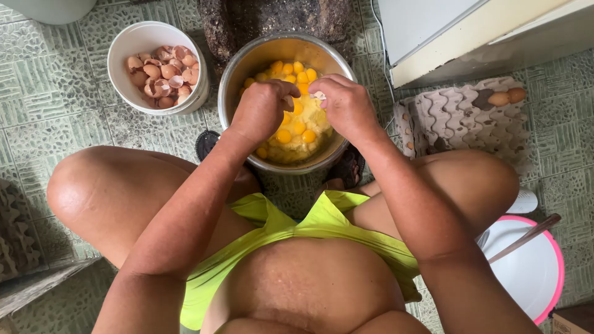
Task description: Cracking a large quantity of eggs into a metal bowl and disposing of the shells in a bucket
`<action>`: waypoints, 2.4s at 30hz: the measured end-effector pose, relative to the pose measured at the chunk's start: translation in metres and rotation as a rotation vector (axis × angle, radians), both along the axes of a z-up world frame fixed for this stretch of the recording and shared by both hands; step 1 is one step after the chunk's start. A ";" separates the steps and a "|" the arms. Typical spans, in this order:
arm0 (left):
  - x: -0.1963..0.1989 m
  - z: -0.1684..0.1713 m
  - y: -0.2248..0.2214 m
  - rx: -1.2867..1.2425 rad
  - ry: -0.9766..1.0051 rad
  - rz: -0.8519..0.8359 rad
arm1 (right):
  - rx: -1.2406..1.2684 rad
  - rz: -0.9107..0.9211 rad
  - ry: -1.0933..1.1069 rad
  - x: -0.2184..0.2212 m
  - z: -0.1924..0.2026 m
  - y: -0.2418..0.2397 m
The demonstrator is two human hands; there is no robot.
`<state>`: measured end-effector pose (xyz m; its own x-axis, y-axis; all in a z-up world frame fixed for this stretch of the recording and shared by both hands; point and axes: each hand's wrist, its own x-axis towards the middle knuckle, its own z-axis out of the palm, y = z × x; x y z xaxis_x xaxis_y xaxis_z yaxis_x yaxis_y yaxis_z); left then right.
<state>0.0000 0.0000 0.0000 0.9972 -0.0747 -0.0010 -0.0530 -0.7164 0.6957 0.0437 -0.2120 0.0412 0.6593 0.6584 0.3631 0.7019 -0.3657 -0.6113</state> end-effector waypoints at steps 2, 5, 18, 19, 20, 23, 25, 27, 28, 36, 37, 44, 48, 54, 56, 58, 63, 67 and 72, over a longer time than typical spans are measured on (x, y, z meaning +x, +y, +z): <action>0.000 0.003 0.001 -0.023 0.009 0.005 | 0.014 0.003 0.024 0.002 -0.006 0.000; -0.001 0.006 0.002 -0.055 0.005 0.014 | 0.015 0.009 0.035 0.002 -0.003 0.002; -0.001 0.010 -0.003 -0.375 -0.051 0.092 | 0.031 0.034 0.077 -0.001 0.007 0.006; -0.001 0.008 -0.002 -0.375 -0.050 0.092 | 0.031 0.034 0.079 0.000 0.006 0.005; -0.002 0.007 -0.001 -0.383 -0.041 0.127 | 0.024 0.034 0.062 0.000 0.005 0.005; 0.001 0.003 0.001 -0.425 0.005 0.201 | 0.016 0.028 0.035 0.001 0.003 0.004; 0.001 0.005 0.001 -0.460 0.042 0.240 | 0.015 0.024 0.025 0.002 0.003 0.003; -0.001 0.012 0.001 -0.495 0.098 0.285 | 0.039 0.012 0.047 0.002 0.003 0.003; -0.001 0.004 -0.001 -0.495 0.099 0.284 | 0.039 0.011 0.048 0.002 0.004 0.003; -0.012 0.009 -0.014 -1.264 0.433 0.376 | 0.152 -0.076 0.108 -0.006 -0.001 0.014; -0.011 0.016 -0.014 -1.263 0.440 0.370 | 0.151 -0.084 0.109 -0.011 0.005 0.017; -0.012 0.053 -0.015 -1.472 0.656 0.365 | 0.307 0.087 0.327 -0.026 0.043 0.033; -0.003 0.052 -0.016 -1.401 0.698 0.503 | 0.158 -0.086 0.325 -0.016 0.038 0.019; -0.001 0.066 -0.004 -1.411 0.728 0.526 | -0.681 -0.474 0.988 -0.005 0.069 0.022; -0.003 0.055 0.005 -1.428 0.722 0.540 | -0.643 -0.354 0.745 0.008 -0.034 -0.011; 0.000 0.047 0.005 -1.458 0.742 0.502 | -0.625 -0.285 0.495 0.014 -0.076 -0.040; -0.011 0.035 0.011 -1.268 0.609 0.405 | -0.738 -0.371 0.642 0.012 0.004 -0.045; -0.012 0.031 0.000 -1.004 0.654 0.486 | -0.573 -0.542 0.882 0.020 0.125 -0.090; -0.004 0.078 -0.010 -0.570 0.804 0.454 | -0.573 -0.970 0.660 0.064 0.096 -0.241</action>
